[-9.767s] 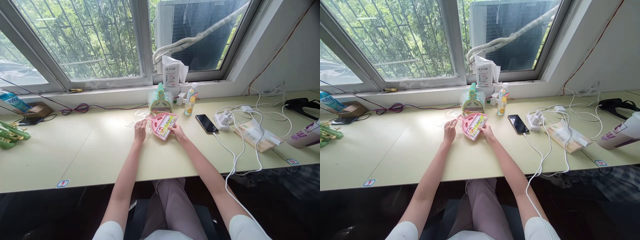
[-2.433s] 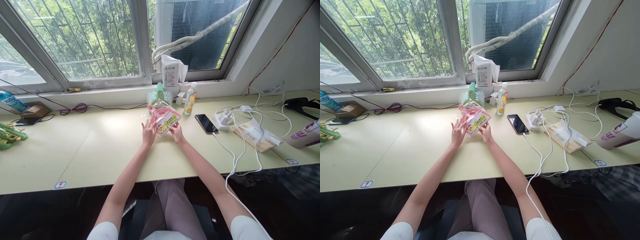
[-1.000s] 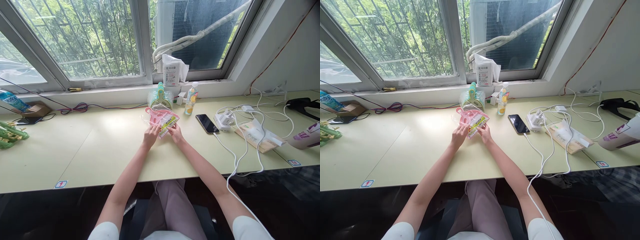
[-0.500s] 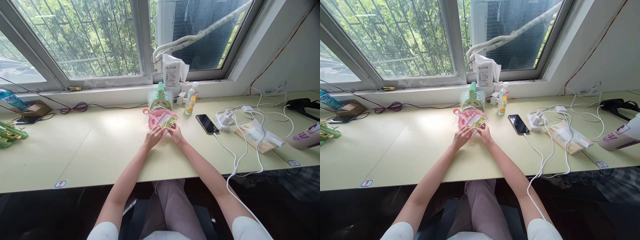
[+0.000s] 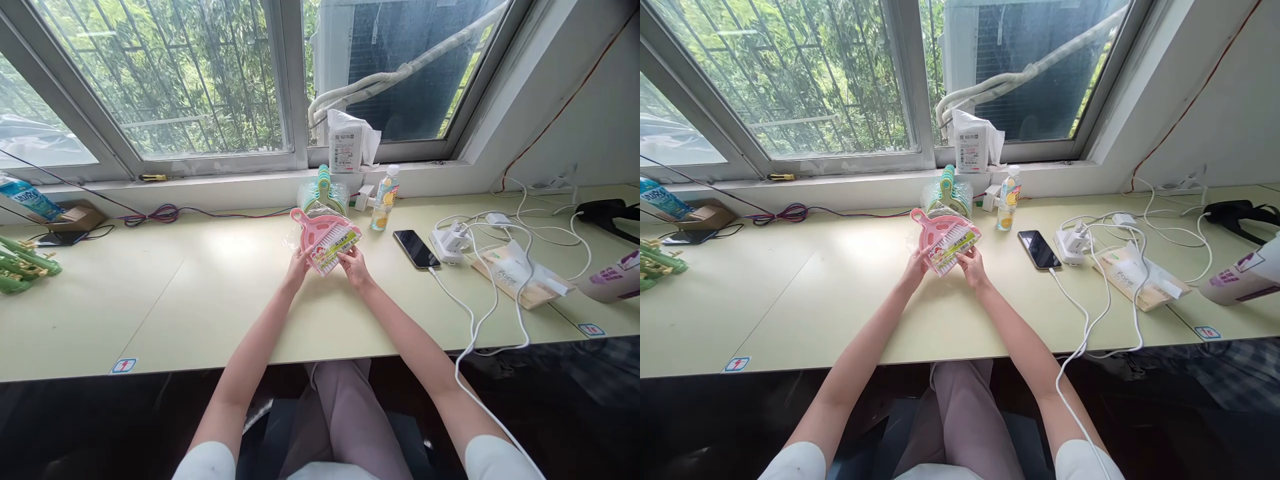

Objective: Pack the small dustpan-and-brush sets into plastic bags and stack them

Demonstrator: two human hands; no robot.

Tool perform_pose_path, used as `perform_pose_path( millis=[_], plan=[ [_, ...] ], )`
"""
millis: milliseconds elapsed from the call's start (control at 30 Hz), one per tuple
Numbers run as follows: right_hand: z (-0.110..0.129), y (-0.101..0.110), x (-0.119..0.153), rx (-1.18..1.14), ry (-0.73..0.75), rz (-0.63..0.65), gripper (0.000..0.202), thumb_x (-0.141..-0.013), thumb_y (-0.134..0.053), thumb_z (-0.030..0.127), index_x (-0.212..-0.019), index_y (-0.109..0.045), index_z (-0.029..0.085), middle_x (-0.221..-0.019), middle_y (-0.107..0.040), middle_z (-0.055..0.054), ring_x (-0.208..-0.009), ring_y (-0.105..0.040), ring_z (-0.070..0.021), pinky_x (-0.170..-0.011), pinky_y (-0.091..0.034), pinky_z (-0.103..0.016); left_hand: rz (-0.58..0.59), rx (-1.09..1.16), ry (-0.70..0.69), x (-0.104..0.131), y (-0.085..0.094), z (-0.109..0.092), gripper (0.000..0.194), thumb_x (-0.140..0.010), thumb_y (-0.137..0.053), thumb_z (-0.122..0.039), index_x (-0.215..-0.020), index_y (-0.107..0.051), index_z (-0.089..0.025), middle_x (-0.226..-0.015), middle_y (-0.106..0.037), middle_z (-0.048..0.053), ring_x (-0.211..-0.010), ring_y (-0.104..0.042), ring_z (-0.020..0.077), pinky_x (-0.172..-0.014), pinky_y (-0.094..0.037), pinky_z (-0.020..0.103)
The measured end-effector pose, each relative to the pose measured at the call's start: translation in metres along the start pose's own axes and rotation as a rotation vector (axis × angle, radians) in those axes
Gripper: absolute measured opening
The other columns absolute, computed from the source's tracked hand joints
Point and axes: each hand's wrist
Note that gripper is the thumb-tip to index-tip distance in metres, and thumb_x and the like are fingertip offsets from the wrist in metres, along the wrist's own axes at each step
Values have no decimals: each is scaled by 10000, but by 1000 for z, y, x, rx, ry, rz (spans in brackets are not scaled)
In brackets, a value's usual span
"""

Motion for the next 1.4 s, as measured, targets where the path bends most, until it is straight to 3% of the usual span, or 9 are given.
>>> perform_pose_path(
  millis=[100,300,500,600,767,900,1067,1167,1400],
  plan=[
    [0,1,-1,5,-31,-8,357,-598,-742,129,-902,-582,224,-931,-700,3,-942,-666,-174,-907,-546,-339,155,119,26,4,-5,1,728,-725,-714,-438,-1367,-450,-216,-1283,-611,108,-1126,-610,298,-889,-531,428],
    [0,8,-10,31,-89,-1,259,-670,-719,204,-889,-582,218,-906,-703,-3,-821,-675,-165,-764,-584,-317,169,107,30,6,-1,-3,791,-694,-736,-371,-1405,-415,-242,-1273,-620,92,-1119,-610,300,-878,-534,438],
    [2,17,-19,35,-189,-227,157,-778,-653,341,-820,-572,213,-702,-684,7,-613,-656,-152,-636,-588,-317,207,33,49,7,0,-6,866,-706,-715,-374,-1466,-309,-290,-1290,-608,80,-1075,-626,287,-823,-549,433],
    [2,21,-21,48,-221,-273,175,-790,-639,373,-837,-589,212,-679,-679,4,-600,-658,-158,-616,-585,-320,209,-22,14,9,-2,-8,879,-719,-698,-396,-1480,-263,-331,-1305,-597,65,-1081,-619,283,-829,-543,442],
    [1,25,-24,60,-246,-307,253,-770,-659,443,-851,-605,210,-690,-687,-6,-612,-655,-172,-602,-581,-335,221,-77,-3,9,-2,-7,826,-725,-692,-419,-1458,-328,-303,-1305,-594,77,-1112,-597,297,-879,-518,455],
    [3,24,-23,59,-221,-218,271,-770,-665,457,-886,-615,217,-770,-706,-7,-678,-667,-167,-657,-586,-321,229,-21,-1,5,2,-5,863,-710,-715,-423,-1465,-309,-323,-1318,-585,67,-1149,-575,317,-908,-500,486],
    [1,14,-13,74,-150,62,339,-690,-762,286,-987,-607,239,-1038,-712,-13,-955,-671,-182,-883,-555,-328,207,71,9,1,10,-7,896,-684,-758,-380,-1465,-322,-309,-1332,-576,71,-1205,-535,334,-940,-484,488],
    [-4,13,-12,106,-136,86,403,-641,-795,219,-982,-583,246,-1061,-702,-12,-1039,-649,-202,-957,-524,-385,237,86,15,4,12,-11,861,-708,-748,-365,-1461,-335,-307,-1337,-573,71,-1212,-535,324,-947,-485,475],
    [-1,25,-20,102,-177,147,431,-568,-835,186,-928,-602,226,-978,-723,-27,-1012,-660,-232,-988,-506,-439,250,72,36,8,9,-15,872,-722,-738,-371,-1476,-304,-312,-1336,-575,83,-1169,-570,332,-875,-520,458]
  ],
)
Point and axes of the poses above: each hand's wrist, its own x-axis away from the middle knuckle, its own y-axis out of the back of the hand, z = x × y
